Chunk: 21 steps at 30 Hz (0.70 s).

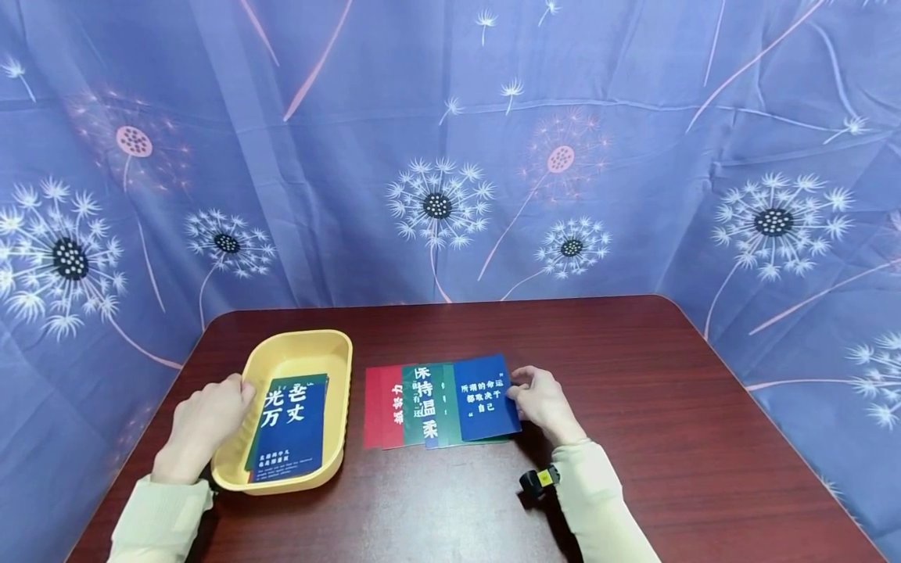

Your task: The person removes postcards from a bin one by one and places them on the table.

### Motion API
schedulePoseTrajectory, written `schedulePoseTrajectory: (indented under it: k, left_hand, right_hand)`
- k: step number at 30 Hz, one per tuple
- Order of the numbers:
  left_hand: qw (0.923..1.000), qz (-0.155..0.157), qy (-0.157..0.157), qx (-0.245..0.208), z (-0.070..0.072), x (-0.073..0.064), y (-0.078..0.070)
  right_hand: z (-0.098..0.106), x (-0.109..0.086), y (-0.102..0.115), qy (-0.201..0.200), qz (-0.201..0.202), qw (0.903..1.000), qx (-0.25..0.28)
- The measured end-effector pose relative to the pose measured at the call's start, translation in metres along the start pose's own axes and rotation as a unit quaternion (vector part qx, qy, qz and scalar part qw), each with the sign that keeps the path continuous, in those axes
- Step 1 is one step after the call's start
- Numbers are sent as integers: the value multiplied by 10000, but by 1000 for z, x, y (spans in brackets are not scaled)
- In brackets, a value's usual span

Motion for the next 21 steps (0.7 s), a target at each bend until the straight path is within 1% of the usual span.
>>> schedulePoseTrajectory:
  k: [5, 9, 15, 18, 21]
  left_hand:
    - [10000, 1, -26, 10, 1, 0, 0]
    - [10000, 9, -9, 1, 0, 0, 0]
    - [10000, 25, -17, -7, -2, -1, 0]
    - [10000, 29, -38, -4, -2, 0, 1]
    - [10000, 17, -40, 0, -2, 1, 0]
  right_hand:
    - [2, 0, 1, -101, 140, 9995, -281]
    - [5, -1, 2, -143, 312, 9971, -674]
    - [11, -3, 5, -166, 638, 9846, -1619]
    - [13, -4, 7, -148, 773, 9803, -1814]
    - [12, -4, 9, -161, 1059, 9762, -1887]
Point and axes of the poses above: each hand's wrist, its own x-axis towards the middle knuckle, its own z-axis out of the back of the hand, y = z × x, the point moved 2 cm from there along x, towards the middle knuckle, and after that the axes turned 13 degrees about x, right-handed, at the moved point
